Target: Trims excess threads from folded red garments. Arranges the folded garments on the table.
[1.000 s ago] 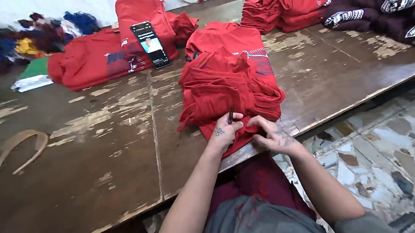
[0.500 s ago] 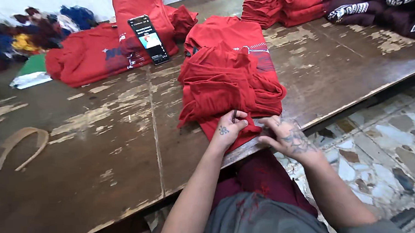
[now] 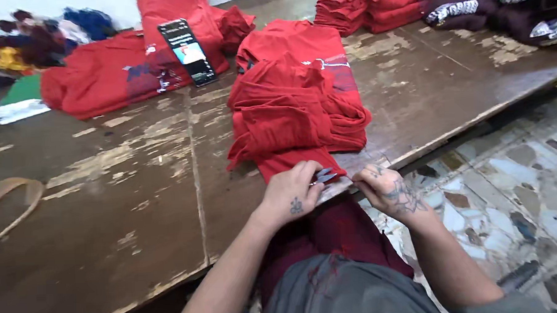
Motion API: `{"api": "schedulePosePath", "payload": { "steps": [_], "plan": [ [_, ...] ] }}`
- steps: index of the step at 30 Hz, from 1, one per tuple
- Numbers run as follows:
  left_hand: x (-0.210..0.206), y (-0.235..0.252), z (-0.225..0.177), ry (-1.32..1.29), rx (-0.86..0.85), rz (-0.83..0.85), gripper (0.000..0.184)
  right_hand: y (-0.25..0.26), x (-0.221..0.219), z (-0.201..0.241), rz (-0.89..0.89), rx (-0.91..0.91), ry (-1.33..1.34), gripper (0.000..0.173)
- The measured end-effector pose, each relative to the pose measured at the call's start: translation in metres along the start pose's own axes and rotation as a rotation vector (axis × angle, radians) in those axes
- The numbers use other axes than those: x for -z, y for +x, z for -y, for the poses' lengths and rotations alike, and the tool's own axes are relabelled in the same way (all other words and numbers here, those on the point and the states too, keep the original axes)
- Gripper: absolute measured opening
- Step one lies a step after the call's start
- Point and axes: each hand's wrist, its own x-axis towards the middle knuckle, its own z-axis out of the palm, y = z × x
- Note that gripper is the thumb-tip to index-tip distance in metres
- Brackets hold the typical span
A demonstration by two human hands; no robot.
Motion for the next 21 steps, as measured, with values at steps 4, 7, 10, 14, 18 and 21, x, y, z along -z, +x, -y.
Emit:
{"api": "schedulePosePath", "payload": {
  "steps": [4,7,10,14,18,21],
  "plan": [
    [0.007,-0.003,-0.012,0.137,-0.208,-0.093,0.021,-0.007,-0.004,0.005,-0.067,-0.034,0.008,0.018],
    [0.003,0.001,-0.015,0.203,-0.306,-0.139,0.020,-0.004,-0.004,0.011,-0.118,-0.028,0.000,0.018],
    [-0.001,0.001,-0.014,0.227,-0.334,-0.209,0.020,-0.004,-0.002,0.013,-0.141,-0.021,-0.028,0.018],
    [-0.004,0.001,-0.019,0.229,-0.309,-0.224,0.022,-0.001,-0.004,0.019,-0.181,-0.015,0.026,0.018],
    [-0.012,0.002,-0.011,0.238,-0.246,-0.247,0.020,-0.001,-0.010,0.029,-0.142,0.129,0.283,0.025],
    [-0.008,-0.004,0.002,0.010,-0.039,-0.175,0.033,-0.004,-0.006,0.032,0.073,0.197,0.283,0.051]
  ]
}}
